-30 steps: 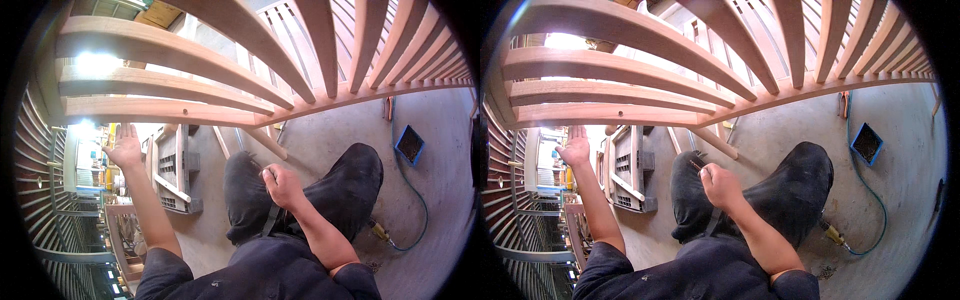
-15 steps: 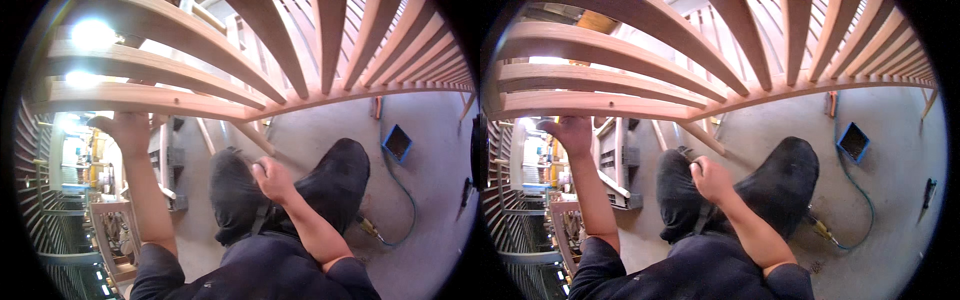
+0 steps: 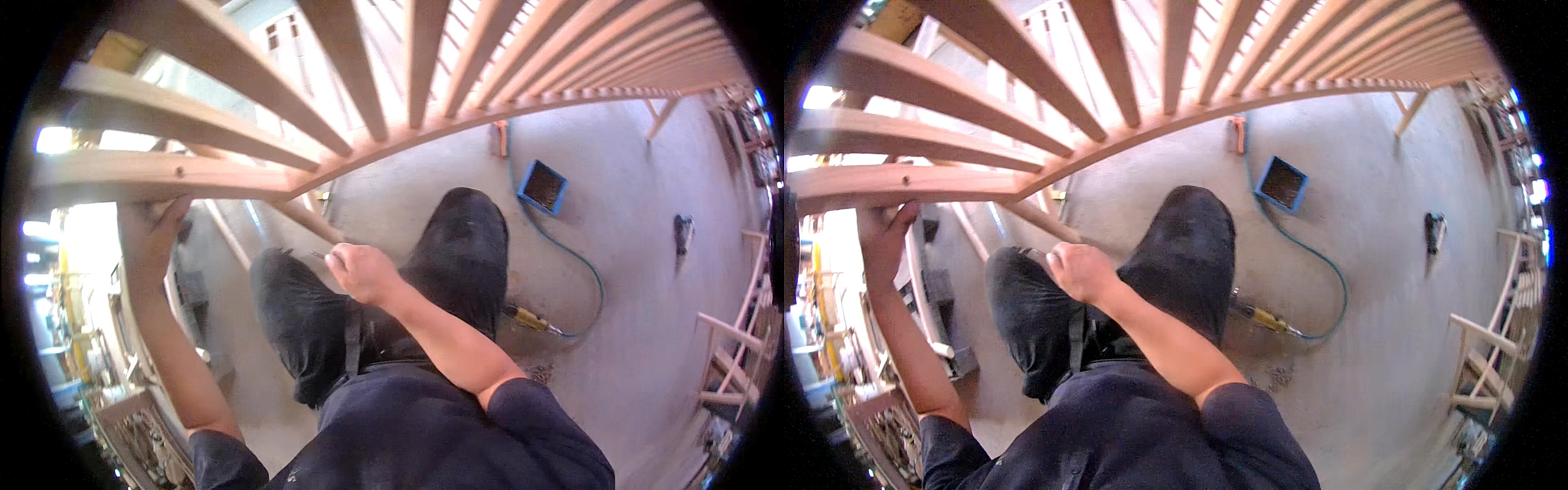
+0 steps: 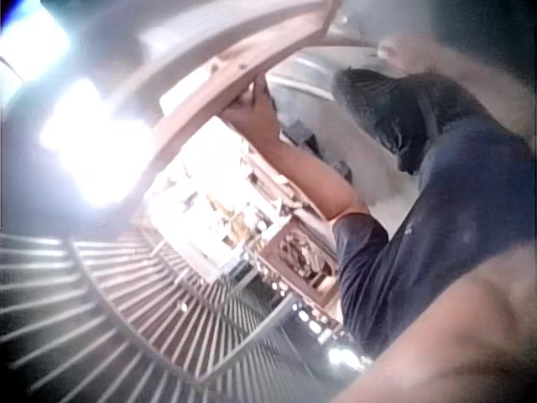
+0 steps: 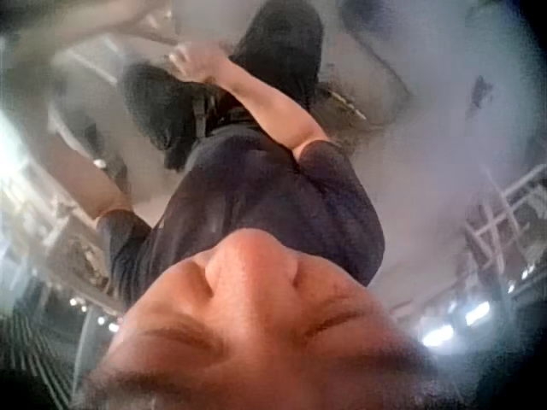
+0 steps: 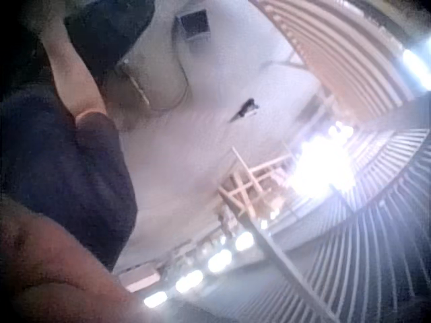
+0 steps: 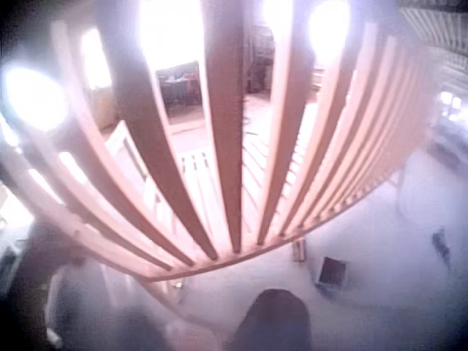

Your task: The person assembles a wooden chair by hand, inserting screws into pre-drilled holes and tightening them with a pneumatic screwdriver. The person works on the chair frame, attaching the backrest slats to the legs and seat frame.

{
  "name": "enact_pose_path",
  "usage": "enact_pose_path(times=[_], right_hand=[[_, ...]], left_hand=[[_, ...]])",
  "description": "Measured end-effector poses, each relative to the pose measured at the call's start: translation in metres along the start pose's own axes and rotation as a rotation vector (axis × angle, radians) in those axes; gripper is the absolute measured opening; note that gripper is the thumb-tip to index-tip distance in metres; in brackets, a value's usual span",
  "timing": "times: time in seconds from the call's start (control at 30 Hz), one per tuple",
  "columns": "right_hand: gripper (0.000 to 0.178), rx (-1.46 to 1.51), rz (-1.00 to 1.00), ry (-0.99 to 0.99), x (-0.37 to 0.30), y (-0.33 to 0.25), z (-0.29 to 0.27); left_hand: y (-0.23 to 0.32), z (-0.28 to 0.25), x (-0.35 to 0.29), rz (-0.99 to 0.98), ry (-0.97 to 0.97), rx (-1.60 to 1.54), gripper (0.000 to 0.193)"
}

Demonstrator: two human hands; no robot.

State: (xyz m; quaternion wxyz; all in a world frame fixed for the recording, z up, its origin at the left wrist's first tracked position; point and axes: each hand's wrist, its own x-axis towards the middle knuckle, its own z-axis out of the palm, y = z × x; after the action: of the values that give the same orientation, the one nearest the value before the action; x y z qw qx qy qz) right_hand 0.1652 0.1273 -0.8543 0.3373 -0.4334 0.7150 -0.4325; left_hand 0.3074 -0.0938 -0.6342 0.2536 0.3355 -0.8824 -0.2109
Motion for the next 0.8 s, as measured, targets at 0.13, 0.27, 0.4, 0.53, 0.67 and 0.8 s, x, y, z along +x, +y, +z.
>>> enact_pose_path(times=[0.13,0.27,0.4,0.53,0.67,0.8], right_hand=[[0.029,0.129,0.035,0.063,-0.024,-0.025,-0.044],[0.024,0.128,-0.036,0.393,-0.057,-0.018,-0.107],[0.025,-0.005,0.177,0.648,-0.070,0.069,-0.146],[0.031,-0.196,0.500,0.486,-0.086,0.223,-0.127],[0.034,-0.332,0.649,0.314,-0.110,0.277,-0.079],[0.031,-0.334,0.661,0.224,-0.110,0.287,-0.043]], left_hand=[[-0.017,0.009,-0.002,-0.035,0.028,-0.123,0.077],[-0.040,0.009,0.003,0.040,0.033,-0.092,0.080],[-0.027,0.005,-0.004,0.001,0.097,-0.139,0.075],[-0.023,0.002,-0.003,-0.090,0.142,-0.151,0.059],[-0.058,-0.004,-0.001,-0.121,0.126,-0.077,0.061],[-0.083,-0.029,-0.006,-0.112,0.086,-0.152,0.058]])
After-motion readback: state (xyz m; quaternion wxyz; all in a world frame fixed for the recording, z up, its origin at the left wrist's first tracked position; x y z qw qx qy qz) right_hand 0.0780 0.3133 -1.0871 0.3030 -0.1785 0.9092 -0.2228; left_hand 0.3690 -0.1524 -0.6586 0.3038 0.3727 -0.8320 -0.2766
